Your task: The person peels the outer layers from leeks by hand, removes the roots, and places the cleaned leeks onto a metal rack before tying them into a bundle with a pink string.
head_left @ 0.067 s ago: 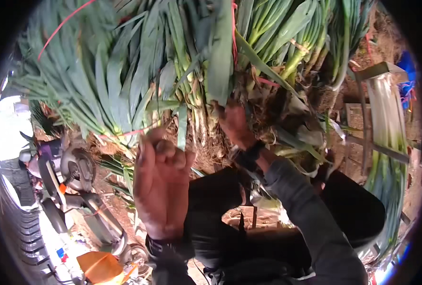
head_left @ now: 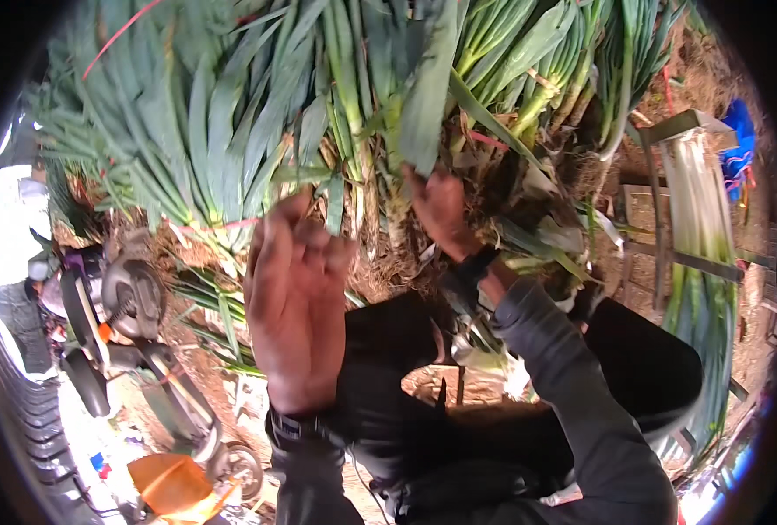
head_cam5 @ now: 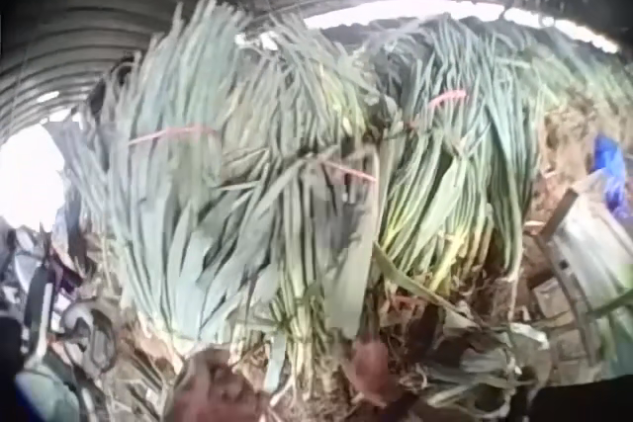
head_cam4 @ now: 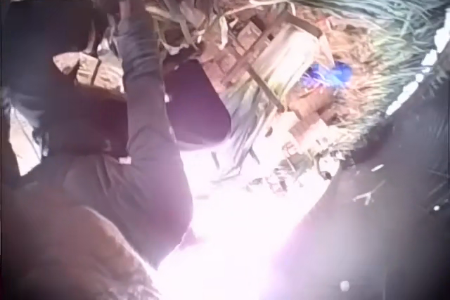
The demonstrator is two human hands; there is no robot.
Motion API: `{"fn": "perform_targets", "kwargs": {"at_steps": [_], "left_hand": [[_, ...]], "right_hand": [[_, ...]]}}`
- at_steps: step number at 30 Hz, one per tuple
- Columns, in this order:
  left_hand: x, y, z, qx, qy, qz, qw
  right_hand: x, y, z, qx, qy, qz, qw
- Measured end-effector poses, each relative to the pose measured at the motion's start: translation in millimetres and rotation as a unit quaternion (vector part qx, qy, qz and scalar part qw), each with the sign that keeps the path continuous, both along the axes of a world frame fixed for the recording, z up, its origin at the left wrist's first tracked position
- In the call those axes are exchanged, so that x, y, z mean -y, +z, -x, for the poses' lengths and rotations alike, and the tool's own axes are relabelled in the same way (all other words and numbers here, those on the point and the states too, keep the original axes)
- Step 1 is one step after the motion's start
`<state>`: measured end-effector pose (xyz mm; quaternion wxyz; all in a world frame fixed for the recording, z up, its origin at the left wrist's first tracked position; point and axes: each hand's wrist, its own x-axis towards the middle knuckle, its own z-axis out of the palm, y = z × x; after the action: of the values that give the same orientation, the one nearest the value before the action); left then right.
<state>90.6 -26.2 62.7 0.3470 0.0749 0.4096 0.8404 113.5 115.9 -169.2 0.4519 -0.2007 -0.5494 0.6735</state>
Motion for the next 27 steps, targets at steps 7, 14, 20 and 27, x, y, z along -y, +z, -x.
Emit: {"fn": "perform_targets", "kwargs": {"at_steps": [7, 14, 20, 27], "left_hand": [[45.5, -3.6, 5.7, 0.007, -0.021, 0.025, 0.999], [8.2, -4.5, -11.3, 0.020, -0.051, 0.001, 0.999], [3.2, 2.9, -10.6, 0.012, -0.046, 0.000, 0.999], [-0.2, -6.1, 4.9, 0.033, -0.034, 0.016, 0.999]], "right_hand": [[-78.6, 52.8, -83.1, 0.384, -0.066, -0.141, 0.910], [-102.8, -6.6, -168.1, 0.494, -0.372, -0.343, 0.707], [29.1, -42.1, -99.7, 0.498, 0.102, -0.257, 0.822], [35.8, -86.1, -89.2, 0.514, 0.130, -0.142, 0.836]]}}
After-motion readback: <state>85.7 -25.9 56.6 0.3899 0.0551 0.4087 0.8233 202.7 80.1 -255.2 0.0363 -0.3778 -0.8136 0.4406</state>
